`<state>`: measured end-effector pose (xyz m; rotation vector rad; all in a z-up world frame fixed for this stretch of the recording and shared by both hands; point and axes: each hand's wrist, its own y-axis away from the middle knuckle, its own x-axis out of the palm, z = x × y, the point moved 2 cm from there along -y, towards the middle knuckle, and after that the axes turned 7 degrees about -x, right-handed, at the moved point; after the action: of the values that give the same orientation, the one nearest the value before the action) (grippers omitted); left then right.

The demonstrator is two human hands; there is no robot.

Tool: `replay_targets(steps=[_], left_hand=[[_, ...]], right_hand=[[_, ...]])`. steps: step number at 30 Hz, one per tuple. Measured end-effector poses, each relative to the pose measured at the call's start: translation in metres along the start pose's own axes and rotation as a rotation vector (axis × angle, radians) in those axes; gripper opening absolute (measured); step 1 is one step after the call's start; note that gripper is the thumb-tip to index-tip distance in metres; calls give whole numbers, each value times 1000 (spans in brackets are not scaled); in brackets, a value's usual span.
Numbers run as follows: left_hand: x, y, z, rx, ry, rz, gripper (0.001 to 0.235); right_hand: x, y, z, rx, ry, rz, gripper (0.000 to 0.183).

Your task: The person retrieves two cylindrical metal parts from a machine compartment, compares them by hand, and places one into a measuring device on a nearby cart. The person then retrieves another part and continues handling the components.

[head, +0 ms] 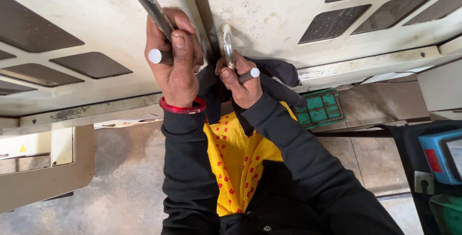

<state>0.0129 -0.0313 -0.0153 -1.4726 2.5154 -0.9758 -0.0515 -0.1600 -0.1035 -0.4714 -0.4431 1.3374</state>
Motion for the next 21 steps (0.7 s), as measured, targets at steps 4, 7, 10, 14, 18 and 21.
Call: replay_targets(steps=[4,7,10,14,18,21], left_hand=[[1,0,0,-5,13,3,35],[1,0,-1,-2,10,4,35],[1,0,-1,-2,15,12,35],[0,-1,-1,0,7,11,36],[0,0,0,0,8,6,36],[1,1,-1,-1,7,3,36]], right_hand=[[0,0,1,-1,-6,5,46],[0,-1,1,-6,-6,2,47],[0,-1,1,-10,-3,1,47],[1,0,0,-23,12,-1,48],[1,0,-1,-14,17,-1,49],[1,0,-1,-16,18,0,49]])
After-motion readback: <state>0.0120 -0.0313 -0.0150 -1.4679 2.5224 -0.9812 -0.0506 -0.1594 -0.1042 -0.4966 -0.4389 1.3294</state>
